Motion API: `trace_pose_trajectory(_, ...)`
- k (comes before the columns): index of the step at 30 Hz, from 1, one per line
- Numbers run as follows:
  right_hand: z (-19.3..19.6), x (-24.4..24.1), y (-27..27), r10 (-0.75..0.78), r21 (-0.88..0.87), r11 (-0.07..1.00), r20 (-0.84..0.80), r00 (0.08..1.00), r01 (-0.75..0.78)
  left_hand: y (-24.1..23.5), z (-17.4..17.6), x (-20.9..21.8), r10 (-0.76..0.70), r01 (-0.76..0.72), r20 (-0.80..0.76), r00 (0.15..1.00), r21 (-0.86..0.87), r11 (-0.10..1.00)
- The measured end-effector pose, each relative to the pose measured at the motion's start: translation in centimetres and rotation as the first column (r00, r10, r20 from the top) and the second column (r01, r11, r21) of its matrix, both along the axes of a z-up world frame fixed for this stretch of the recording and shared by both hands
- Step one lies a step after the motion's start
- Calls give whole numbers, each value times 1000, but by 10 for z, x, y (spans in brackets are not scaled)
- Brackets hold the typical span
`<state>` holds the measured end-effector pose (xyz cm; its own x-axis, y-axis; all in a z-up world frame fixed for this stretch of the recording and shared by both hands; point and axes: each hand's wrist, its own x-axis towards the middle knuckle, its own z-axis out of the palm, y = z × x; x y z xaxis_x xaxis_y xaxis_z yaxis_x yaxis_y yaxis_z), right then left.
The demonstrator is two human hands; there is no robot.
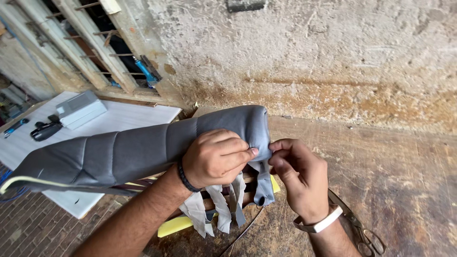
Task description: The person staples gray quilted fabric onto a wooden chair frame using a pneumatic staple gun. They repeatedly pull and smooth the fabric, flip the chair to access different sides, and secure the material along the edges and corners.
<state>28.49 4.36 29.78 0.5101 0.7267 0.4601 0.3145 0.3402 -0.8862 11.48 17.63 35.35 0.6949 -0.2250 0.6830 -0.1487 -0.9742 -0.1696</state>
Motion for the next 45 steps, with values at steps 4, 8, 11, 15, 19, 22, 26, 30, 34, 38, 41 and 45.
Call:
trace_pose_trajectory(4,21,-7,-7,-134,-407,857,413,901,315,-9,30,-2,-85,16,-307,948,-220,975)
trace_pose_trajectory(8,34,-30,-19,-293,-173,905,407,865,387,34,71,20,-296,138,-474,829,-340,930)
trace_pose_trajectory(11,26,-49,-29,-376,-189,876,309,874,444,63,61,55,-536,185,-540,649,-571,800)
trace_pose_trajectory(15,23,-57,-37,-416,-83,888,270,868,451,76,37,87,-675,-11,-599,431,-752,659)
trace_pose_trajectory(19,32,-52,-39,-356,-226,850,418,836,475,66,32,94,-524,1,-699,487,-599,800)
trace_pose_trajectory(22,23,-43,-32,-206,-484,783,392,897,391,59,32,94,-436,-10,-732,524,-517,856)
trace_pose_trajectory(26,-22,-37,-3,133,-38,986,-381,915,-160,61,30,97,-368,-73,-772,519,-468,880)
trace_pose_trajectory(30,-71,-42,22,248,428,903,-453,856,-35,62,32,98,-391,-106,-754,528,-515,850)
trace_pose_trajectory(34,-92,-46,43,272,589,807,-419,866,32,69,44,58,-108,-451,-788,607,-453,769)
trace_pose_trajectory(38,-100,-56,49,344,623,780,-512,787,64,71,42,37,-92,-551,-822,562,-454,700)
trace_pose_trajectory(41,-104,-56,54,342,605,785,-602,721,132,62,35,47,-10,-421,-789,615,-339,841)
trace_pose_trajectory(45,-105,-46,63,386,636,764,-581,717,105,42,36,60,245,-414,-781,574,-19,910)
